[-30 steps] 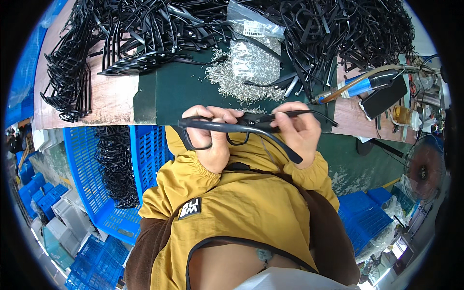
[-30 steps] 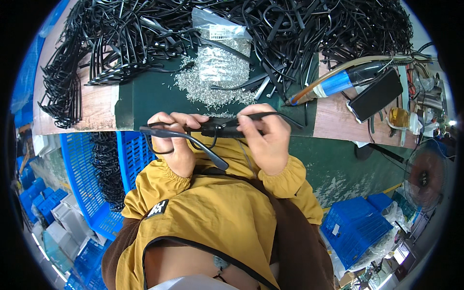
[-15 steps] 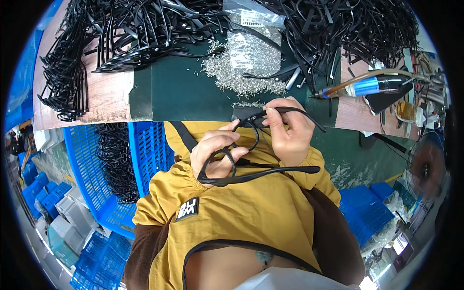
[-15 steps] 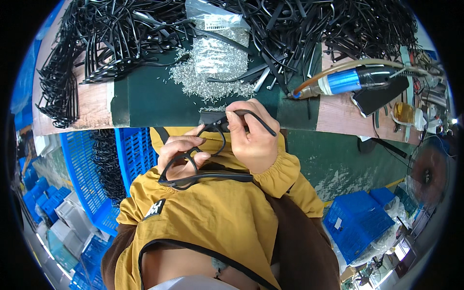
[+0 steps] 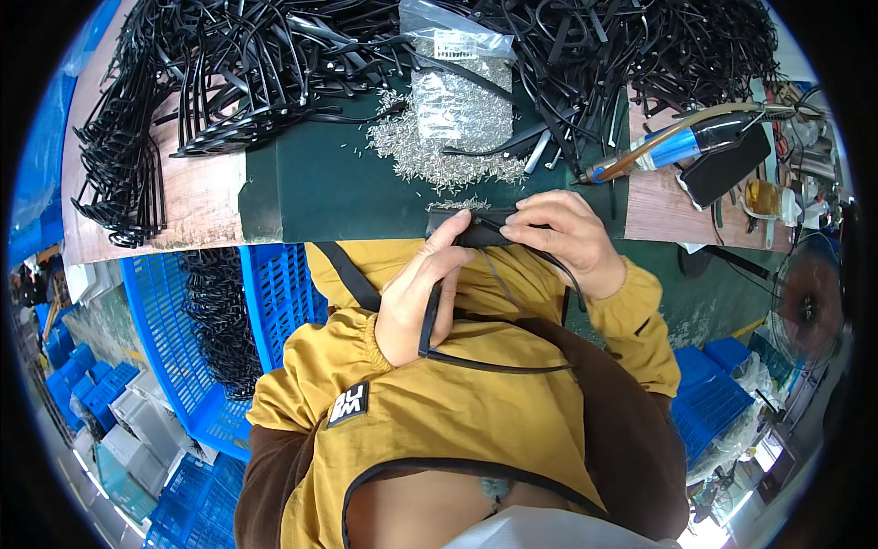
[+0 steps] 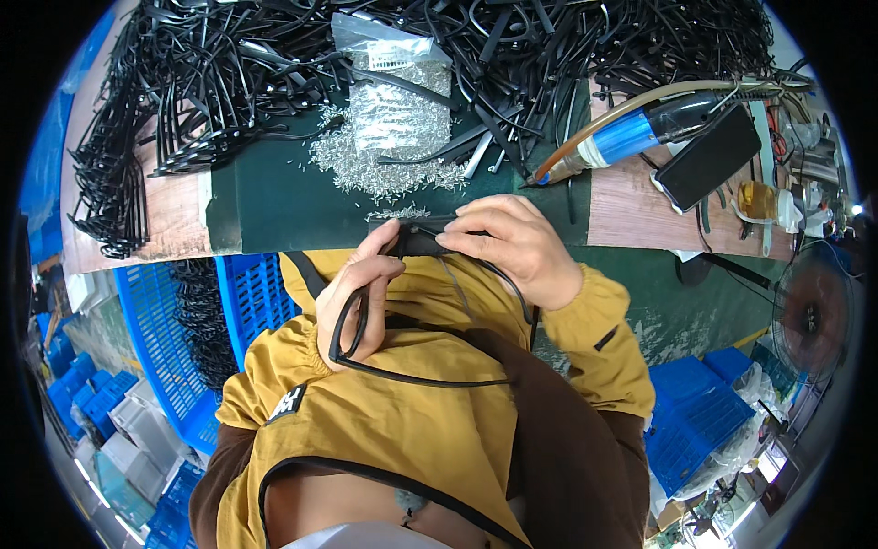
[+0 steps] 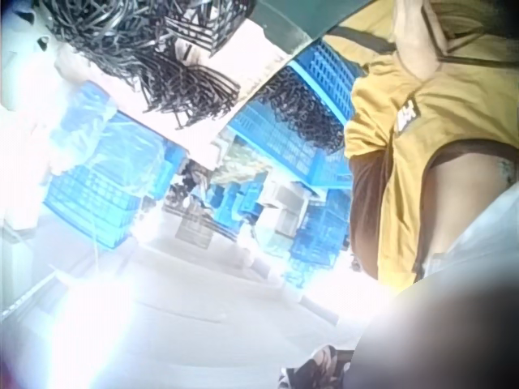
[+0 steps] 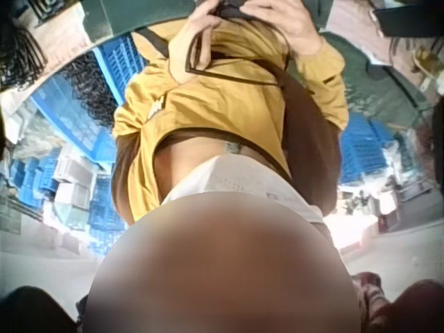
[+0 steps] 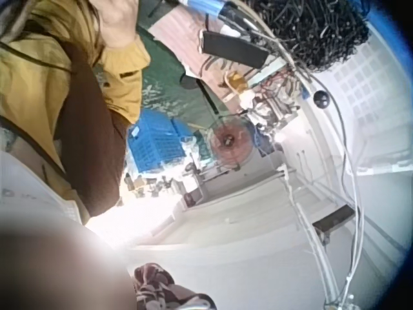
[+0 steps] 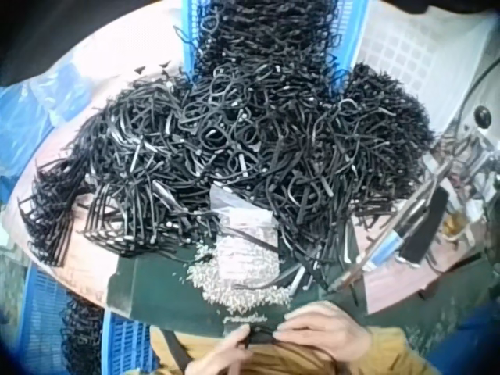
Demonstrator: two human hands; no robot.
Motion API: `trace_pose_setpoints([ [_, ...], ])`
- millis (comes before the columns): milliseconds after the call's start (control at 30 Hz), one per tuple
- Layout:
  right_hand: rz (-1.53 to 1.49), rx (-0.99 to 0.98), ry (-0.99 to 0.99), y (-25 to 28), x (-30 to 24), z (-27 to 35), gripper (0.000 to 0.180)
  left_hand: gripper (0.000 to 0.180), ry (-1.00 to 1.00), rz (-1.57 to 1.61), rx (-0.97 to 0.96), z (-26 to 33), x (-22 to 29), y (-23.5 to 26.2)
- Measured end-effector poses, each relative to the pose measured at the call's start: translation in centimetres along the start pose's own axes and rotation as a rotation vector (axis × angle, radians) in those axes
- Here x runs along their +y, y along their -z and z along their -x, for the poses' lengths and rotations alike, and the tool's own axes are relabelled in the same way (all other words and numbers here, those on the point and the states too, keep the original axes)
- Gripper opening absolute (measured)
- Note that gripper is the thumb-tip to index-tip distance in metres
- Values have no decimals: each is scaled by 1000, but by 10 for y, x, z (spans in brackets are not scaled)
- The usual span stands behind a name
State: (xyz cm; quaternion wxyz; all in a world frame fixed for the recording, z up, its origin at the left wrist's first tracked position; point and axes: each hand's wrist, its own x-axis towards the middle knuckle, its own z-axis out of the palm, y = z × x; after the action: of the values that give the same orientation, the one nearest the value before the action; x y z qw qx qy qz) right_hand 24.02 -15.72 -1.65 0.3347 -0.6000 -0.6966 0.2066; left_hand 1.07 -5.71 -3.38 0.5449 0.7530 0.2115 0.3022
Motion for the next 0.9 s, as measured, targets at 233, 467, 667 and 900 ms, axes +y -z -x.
trace_pose_setpoints([
  [233,258,-132,105,-16,1,-33,46,44,-67,-152,-68,2,-3,3],
  [467,243,1181,35,17,20,8,39,41,-92,-133,-19,-2,-4,-1],
  [667,-699,1225,-37,18,58,-22,46,40,-97,-92,-106,-3,-2,-1],
  [900,-1473,676,108,-5,32,-43,46,41,-149,-74,-95,-2,-10,-4],
])
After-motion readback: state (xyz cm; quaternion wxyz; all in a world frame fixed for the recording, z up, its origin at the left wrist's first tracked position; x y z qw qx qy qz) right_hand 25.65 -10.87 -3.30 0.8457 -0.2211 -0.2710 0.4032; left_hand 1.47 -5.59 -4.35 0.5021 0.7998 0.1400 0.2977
